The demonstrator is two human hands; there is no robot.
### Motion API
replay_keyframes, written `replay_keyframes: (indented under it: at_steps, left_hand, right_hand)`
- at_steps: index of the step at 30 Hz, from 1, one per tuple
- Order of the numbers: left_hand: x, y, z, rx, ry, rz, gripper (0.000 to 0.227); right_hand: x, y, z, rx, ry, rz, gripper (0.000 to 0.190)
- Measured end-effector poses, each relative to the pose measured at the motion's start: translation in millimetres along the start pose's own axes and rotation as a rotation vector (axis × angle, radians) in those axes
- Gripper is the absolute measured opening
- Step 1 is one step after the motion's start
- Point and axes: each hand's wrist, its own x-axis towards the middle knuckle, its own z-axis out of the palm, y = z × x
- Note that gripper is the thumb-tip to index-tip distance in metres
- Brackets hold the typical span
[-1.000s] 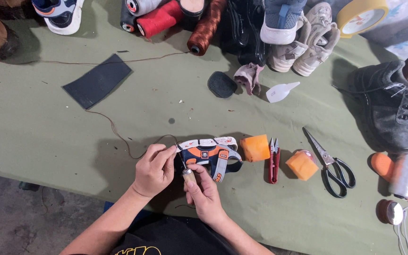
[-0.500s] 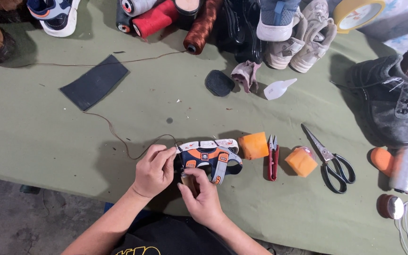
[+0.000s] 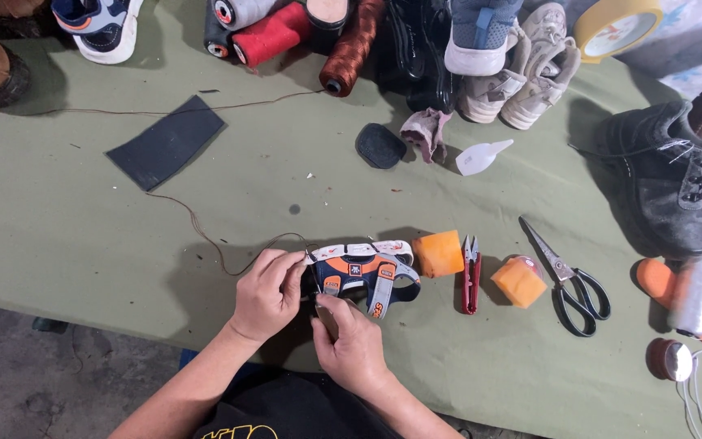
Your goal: The person sews a child's sandal using a curved awl and thread. They repeatedly pierce the sandal's upper and sole, pull the thread through, and tighten the stitches by hand. The work continues on the same sandal throughout the clip.
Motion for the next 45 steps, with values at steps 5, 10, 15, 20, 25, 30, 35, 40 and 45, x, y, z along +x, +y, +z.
replay_keyframes:
  at_steps: [5, 10, 15, 20, 25, 30, 35, 40, 45]
  left_hand:
    - [-1, -1, 1, -0.006, 0.006, -0.011, 0.014]
    - [-2, -2, 3, -0.003, -0.005, -0.037, 0.015]
    - [-3, -3, 4, -0.007, -0.007, -0.019, 0.015]
    - [-6, -5, 5, -0.017, -0.005, -0.047, 0.016]
    - [-6, -6, 7, -0.028, -0.003, -0.101, 0.014]
    - [-4, -3, 9, -0.059, -0.024, -0.152, 0.015]
    - [0, 1, 8, -0.093, -0.046, -0.172, 0.016]
    - [-3, -5, 4, -0.024, -0.403, -0.265, 0.03]
    - [-17, -10, 17, 0.097, -0.435, -0.315, 0.024]
  right_hand:
    - [-2, 2, 3, -0.099, 0.006, 0.017, 0.036]
    - [-6, 8, 0, 0.041, -0.055, 0.004, 0.04]
    - [-8, 7, 0, 0.011, -0.039, -0.001, 0.039]
    - [-7, 6, 1, -0.211, 0.035, -0.056, 0.033]
    - [-2, -1, -6, -0.327, 0.012, -0.1, 0.027]
    - [0, 2, -20, 0.49, -0.315, 0.408, 0.034]
    - [-5, 23, -17, 1.381, -0.371, 0.47, 0.031]
    - [-1, 12, -12, 1.094, -0.292, 0.412, 0.027]
    - [-2, -2, -12, 0.608, -0.255, 0.426, 0.027]
